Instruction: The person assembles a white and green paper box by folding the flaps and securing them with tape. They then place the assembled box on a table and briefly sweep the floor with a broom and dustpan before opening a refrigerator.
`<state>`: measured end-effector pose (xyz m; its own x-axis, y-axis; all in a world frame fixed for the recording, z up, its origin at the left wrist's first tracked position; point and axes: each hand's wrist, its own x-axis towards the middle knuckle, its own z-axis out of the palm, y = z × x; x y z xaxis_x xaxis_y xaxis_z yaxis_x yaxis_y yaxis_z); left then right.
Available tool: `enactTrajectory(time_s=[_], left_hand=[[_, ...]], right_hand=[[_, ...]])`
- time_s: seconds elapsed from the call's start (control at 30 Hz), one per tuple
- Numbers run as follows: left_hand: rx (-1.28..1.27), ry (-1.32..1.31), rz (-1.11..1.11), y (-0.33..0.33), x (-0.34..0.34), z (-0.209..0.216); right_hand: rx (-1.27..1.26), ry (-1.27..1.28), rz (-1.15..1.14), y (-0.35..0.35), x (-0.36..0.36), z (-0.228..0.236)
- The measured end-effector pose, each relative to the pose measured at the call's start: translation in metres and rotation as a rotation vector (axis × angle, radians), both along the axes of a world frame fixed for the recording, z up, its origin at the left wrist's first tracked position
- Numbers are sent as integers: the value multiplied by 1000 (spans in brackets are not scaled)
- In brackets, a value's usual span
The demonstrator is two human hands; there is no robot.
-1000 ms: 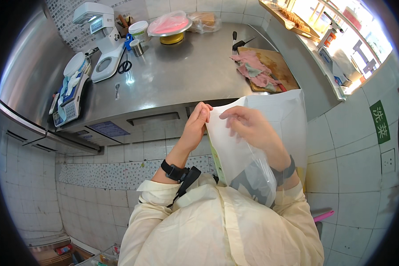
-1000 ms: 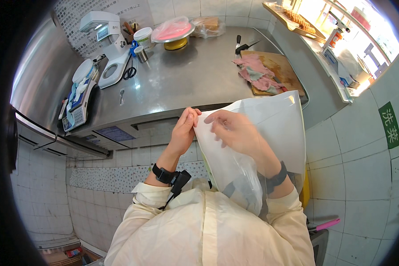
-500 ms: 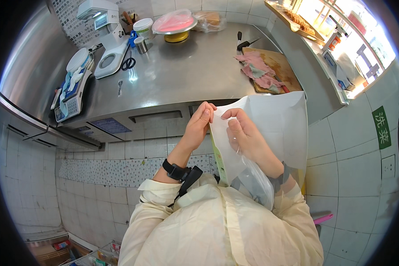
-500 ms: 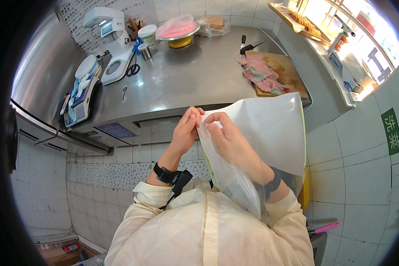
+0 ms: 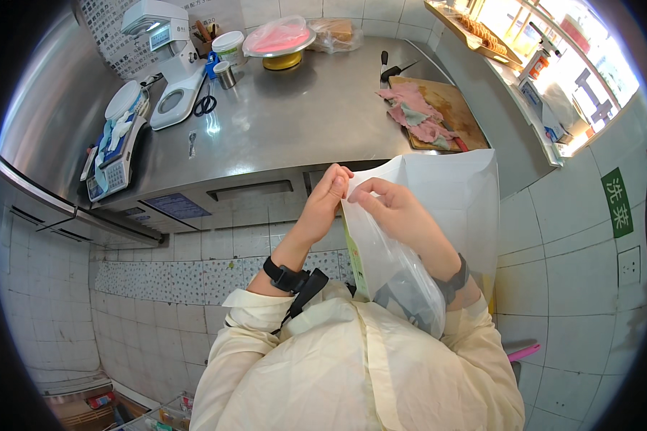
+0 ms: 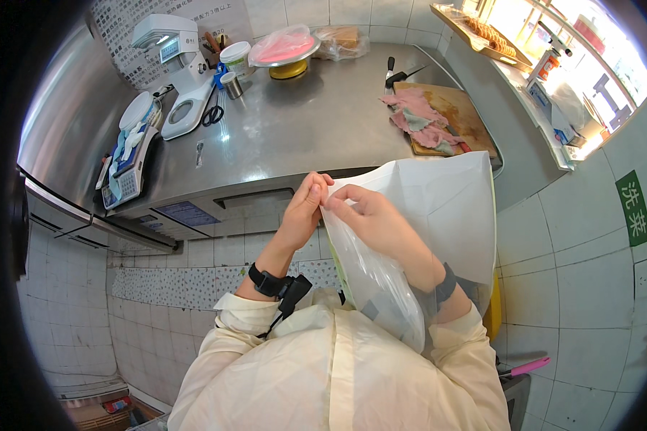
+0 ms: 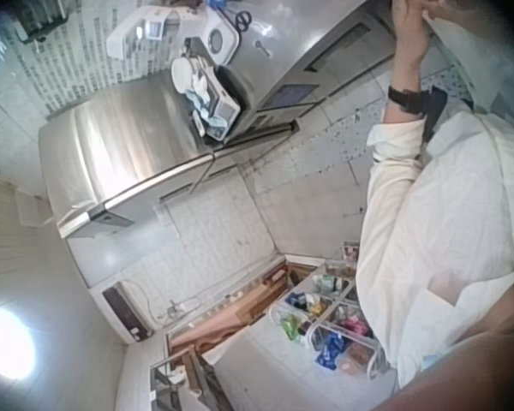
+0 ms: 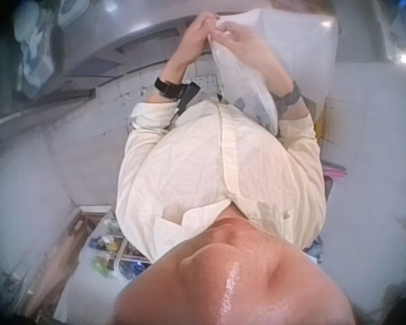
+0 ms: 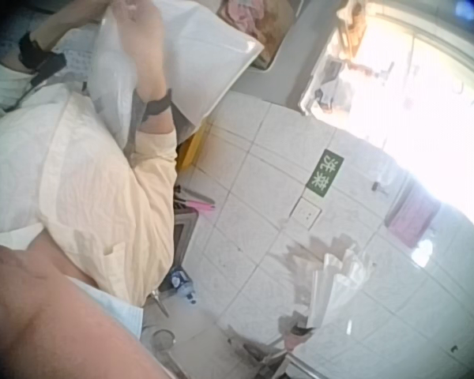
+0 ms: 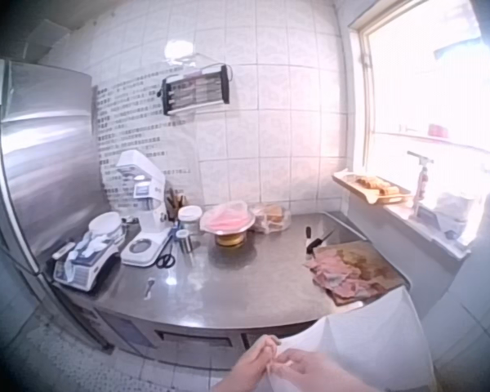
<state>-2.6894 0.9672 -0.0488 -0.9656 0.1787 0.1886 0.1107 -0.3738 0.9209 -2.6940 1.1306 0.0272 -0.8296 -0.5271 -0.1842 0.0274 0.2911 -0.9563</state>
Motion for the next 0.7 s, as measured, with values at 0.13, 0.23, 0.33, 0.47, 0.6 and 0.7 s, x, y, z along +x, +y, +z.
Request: enactTrajectory(time_s=[0.13,0.23,0.33,0.47,0.6,0.7], left_hand=[[-101,204,61,4,-7,-6],[-29,71,53,-3,-3,-5],[-28,104,59,-2,-4,-4],[-87,184,65,3,-8,-3],[-56,173,35,3,-10,-3],[14,188,63,4,-10,-4]], right_hand=[[205,228,-3,-1,5,0],[312,410,-80,1,9,16],[266,441,-48,2,6,11],[-12,147,-28,0,0,-2],[-230,-160,52,0,-4,-17],[-219,-182,6,0,1,-25]])
